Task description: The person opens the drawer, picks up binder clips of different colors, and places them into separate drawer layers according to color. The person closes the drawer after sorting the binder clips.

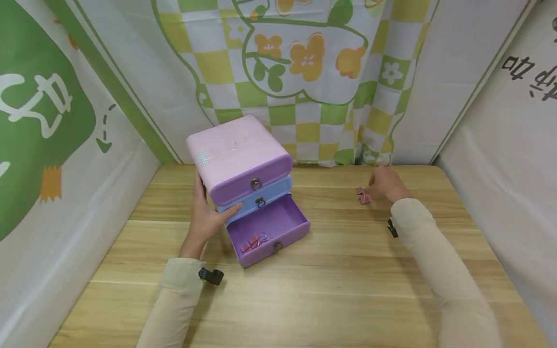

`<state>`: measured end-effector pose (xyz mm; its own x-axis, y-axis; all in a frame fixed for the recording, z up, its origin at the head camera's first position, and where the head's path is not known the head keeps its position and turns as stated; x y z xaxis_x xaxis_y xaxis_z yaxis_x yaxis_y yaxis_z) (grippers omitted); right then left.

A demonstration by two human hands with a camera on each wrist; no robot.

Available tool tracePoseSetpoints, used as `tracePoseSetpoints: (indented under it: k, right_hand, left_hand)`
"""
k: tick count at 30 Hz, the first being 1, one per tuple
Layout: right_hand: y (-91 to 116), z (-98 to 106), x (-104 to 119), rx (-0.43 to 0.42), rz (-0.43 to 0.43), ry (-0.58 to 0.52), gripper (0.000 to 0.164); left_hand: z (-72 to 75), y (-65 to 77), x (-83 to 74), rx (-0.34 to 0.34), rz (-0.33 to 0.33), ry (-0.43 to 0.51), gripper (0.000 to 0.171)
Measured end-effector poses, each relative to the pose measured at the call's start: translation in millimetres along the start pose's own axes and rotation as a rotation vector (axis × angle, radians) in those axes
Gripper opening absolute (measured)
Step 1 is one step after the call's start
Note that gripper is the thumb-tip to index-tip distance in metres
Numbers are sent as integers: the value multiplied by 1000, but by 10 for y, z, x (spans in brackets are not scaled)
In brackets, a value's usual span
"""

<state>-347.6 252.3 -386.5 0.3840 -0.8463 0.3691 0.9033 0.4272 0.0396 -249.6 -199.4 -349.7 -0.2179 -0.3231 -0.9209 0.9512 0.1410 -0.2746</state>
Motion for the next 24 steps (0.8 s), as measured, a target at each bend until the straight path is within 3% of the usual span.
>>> tracePoseSetpoints:
  k: [13, 19, 24]
  right_hand:
    - [-70, -236, -202, 46, -32, -60, 28]
    - [-93, -312, -205, 83, -17, -69, 25]
    - [-98, -402, -124, 135, -5, -140, 24]
  left_hand:
    - [0, 0, 23, -8, 16, -20, 142]
    - [-6, -17, 81, -13, 21, -48, 144]
    - [2, -25, 99, -13, 37, -52, 143]
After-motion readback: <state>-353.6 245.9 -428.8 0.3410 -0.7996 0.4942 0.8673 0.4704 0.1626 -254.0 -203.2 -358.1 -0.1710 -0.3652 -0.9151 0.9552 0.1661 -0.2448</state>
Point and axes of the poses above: each hand's wrist, its own y-axis away from the middle knuckle, its own z-axis out of the back of the hand, x = y × z, the point moved 10 cm from there along -y, towards the middle knuckle, and after that the axes turned 14 degrees about z, right-handed, at the moved point
